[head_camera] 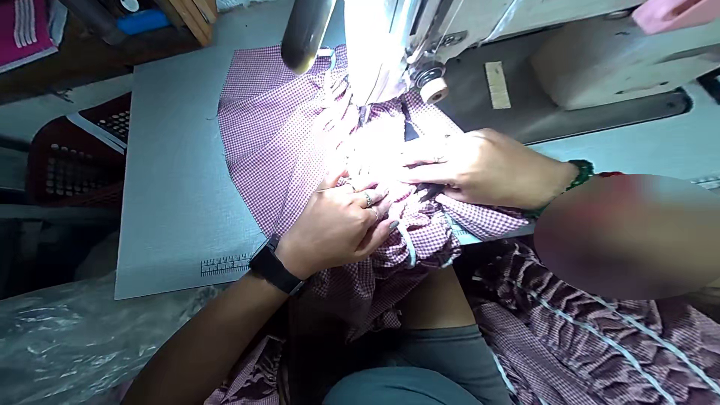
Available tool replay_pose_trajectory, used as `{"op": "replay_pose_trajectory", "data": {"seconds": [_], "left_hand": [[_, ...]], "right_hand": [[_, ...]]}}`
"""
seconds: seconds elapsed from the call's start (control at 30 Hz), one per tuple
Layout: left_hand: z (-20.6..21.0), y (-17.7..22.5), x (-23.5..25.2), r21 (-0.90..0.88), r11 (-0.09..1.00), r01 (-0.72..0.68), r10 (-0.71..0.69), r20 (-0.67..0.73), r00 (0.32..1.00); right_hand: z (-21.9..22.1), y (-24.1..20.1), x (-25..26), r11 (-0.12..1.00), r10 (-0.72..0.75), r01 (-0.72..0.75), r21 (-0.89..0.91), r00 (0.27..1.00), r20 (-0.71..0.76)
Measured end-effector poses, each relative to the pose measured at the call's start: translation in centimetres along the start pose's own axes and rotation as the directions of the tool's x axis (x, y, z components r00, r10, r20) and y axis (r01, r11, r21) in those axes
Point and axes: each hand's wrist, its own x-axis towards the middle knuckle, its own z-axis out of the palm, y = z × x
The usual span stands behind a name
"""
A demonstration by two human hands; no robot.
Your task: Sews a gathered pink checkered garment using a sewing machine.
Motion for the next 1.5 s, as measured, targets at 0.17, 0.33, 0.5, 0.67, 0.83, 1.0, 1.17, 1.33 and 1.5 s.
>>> {"op": "replay_pose_trajectory", "data": {"seconds": [0.17,0.33,0.5,0.67,0.83,1.0,1.17,1.33,1.5], "left_hand": [[-0.22,0.25,-0.04,-0.014,1.0,0.01,-0.01,0.008,1.0],[-0.32,0.41,0.17,-0.027,1.0,0.003,-0.003,-0.002,1.0],[-0.24,0.38,0.45,-0.035,0.999,-0.006,0.006,-0.011,1.0],[-0.22,0.55,0.41,-0.024,1.0,-0.002,0.001,-0.011,1.0],[-0.32,0.36,0.49,-0.034,0.999,-0.001,0.001,-0.009,1.0],[-0.31,0.38,0.4,-0.021,1.0,-0.002,0.002,0.012,1.0],[-0.19,0.29,0.33,-0.019,1.0,0.004,-0.004,0.007,1.0],[-0.28,0.19,0.47,-0.009,1.0,-0.003,0.003,0.011,1.0],[-0.34,0.23,0.4,-0.025,1.0,-0.013,0.013,0.003,1.0]], "right_hand": [[-0.24,-0.09,0.11,0.999,-0.022,0.022,0.032,1.0,0.004],[-0.32,-0.42,0.22,0.998,-0.04,0.039,0.048,0.999,0.01],[-0.29,-0.22,-0.3,0.999,-0.033,0.033,0.014,0.999,0.024],[-0.21,0.11,-0.11,0.999,-0.045,0.045,-0.02,0.999,0.017],[-0.47,0.1,0.18,0.999,-0.053,0.052,0.012,0.998,0.033],[-0.46,0.06,0.39,0.998,-0.065,0.065,-0.014,0.998,0.018],[-0.28,0.01,0.16,0.998,-0.058,0.059,-0.017,0.998,0.021],[-0.43,0.15,0.12,0.998,-0.064,0.064,-0.013,0.998,0.027],[-0.51,0.17,0.14,0.998,-0.057,0.057,-0.006,0.998,0.011]]}}
